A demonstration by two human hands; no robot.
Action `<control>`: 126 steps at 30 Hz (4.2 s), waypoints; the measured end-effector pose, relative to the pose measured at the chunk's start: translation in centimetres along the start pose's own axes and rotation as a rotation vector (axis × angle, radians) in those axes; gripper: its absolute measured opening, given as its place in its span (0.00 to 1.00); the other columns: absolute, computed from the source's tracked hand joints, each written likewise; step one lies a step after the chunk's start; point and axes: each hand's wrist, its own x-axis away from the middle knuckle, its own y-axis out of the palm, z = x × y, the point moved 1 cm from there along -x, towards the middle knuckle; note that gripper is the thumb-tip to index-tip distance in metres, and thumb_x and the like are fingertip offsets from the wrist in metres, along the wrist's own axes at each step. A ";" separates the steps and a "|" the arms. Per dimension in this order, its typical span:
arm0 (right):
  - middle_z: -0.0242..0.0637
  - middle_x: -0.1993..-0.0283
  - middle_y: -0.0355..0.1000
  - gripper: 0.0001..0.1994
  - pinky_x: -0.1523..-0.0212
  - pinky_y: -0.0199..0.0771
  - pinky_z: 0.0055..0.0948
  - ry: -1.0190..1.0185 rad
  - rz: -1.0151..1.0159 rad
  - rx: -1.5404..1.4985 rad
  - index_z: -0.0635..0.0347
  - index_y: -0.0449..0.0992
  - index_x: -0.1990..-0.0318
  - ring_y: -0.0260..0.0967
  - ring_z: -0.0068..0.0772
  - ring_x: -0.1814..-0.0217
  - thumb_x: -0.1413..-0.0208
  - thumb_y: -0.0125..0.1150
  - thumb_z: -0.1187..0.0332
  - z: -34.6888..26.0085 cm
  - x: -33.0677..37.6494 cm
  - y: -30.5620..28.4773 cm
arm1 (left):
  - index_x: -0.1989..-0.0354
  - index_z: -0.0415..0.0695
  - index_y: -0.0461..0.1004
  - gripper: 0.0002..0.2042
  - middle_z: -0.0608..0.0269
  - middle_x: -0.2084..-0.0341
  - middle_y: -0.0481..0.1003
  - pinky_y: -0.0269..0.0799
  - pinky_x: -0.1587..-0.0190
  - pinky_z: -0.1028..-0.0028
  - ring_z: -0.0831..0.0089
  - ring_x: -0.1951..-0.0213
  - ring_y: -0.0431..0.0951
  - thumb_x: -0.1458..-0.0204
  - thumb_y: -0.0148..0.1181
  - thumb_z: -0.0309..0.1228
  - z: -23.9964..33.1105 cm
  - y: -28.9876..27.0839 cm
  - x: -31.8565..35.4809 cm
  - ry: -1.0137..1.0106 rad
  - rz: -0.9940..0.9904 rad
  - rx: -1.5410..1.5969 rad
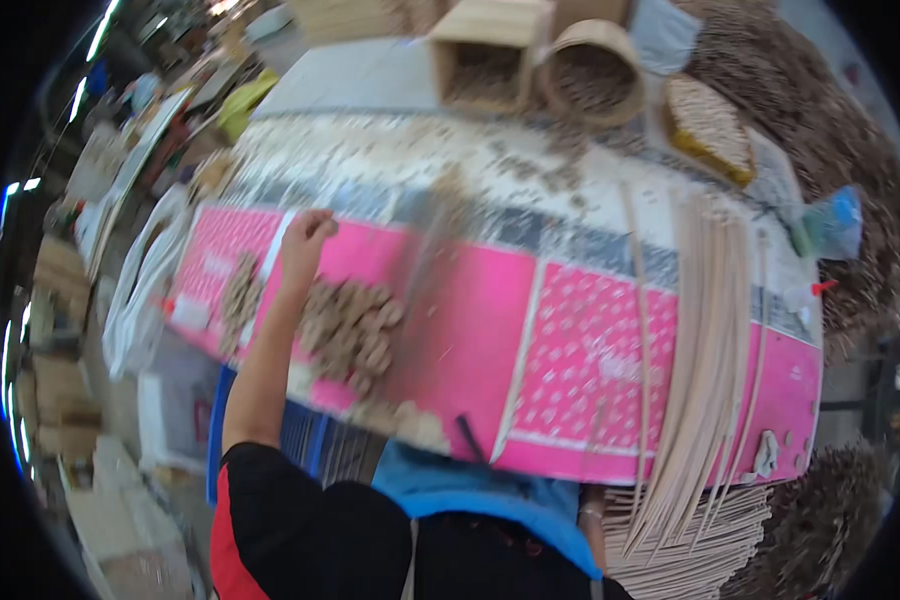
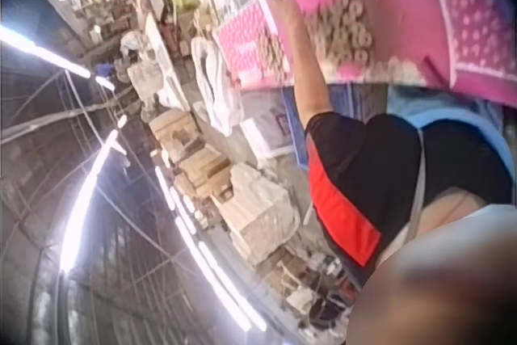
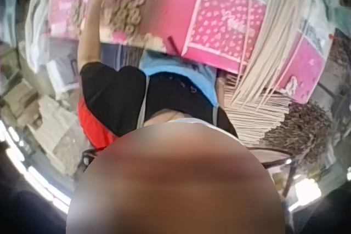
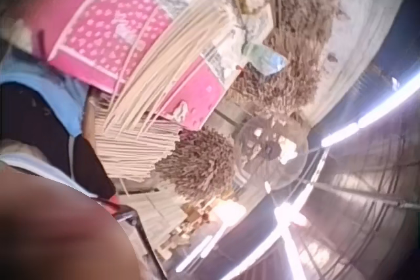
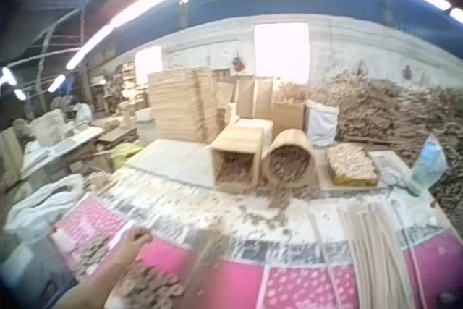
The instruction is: Slide wooden ring-shaped components onto long wooden dowels at a workbench.
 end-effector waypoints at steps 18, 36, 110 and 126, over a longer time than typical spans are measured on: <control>0.47 0.56 0.78 0.14 0.52 0.77 0.36 -0.761 -0.395 0.531 0.60 0.78 0.47 0.78 0.44 0.54 0.39 0.61 0.69 -25.7 7.5 3.6 | 0.43 0.48 0.76 0.17 0.54 0.51 0.73 0.70 0.50 0.58 0.53 0.51 0.75 0.41 0.59 0.36 2.8 -3.5 7.5 0.093 0.148 -0.778; 0.44 0.37 0.70 0.28 0.32 0.57 0.54 -1.477 0.645 1.020 0.40 0.70 0.36 0.63 0.56 0.34 0.38 0.49 0.39 -64.9 -50.8 29.7 | 0.25 0.49 0.52 0.36 0.51 0.26 0.51 0.35 0.26 0.49 0.49 0.24 0.43 0.38 0.51 0.51 8.7 33.0 -10.8 0.365 -0.457 -0.504; 0.62 0.54 0.76 0.30 0.46 0.77 0.47 -0.295 0.169 0.686 0.67 0.66 0.49 0.76 0.60 0.49 0.59 0.73 0.65 -26.0 -9.1 -1.6 | 0.26 0.43 0.49 0.36 0.50 0.38 0.67 0.66 0.34 0.59 0.57 0.39 0.71 0.35 0.53 0.48 23.9 31.6 26.1 -0.677 -1.472 0.767; 0.46 0.36 0.63 0.49 0.37 0.63 0.47 -0.578 0.382 0.791 0.63 0.57 0.32 0.60 0.50 0.35 0.61 0.79 0.56 -25.1 -8.3 -2.3 | 0.41 0.37 0.68 0.25 0.54 0.54 0.77 0.77 0.46 0.65 0.62 0.53 0.80 0.32 0.46 0.48 26.0 39.6 21.0 -0.758 -1.262 0.640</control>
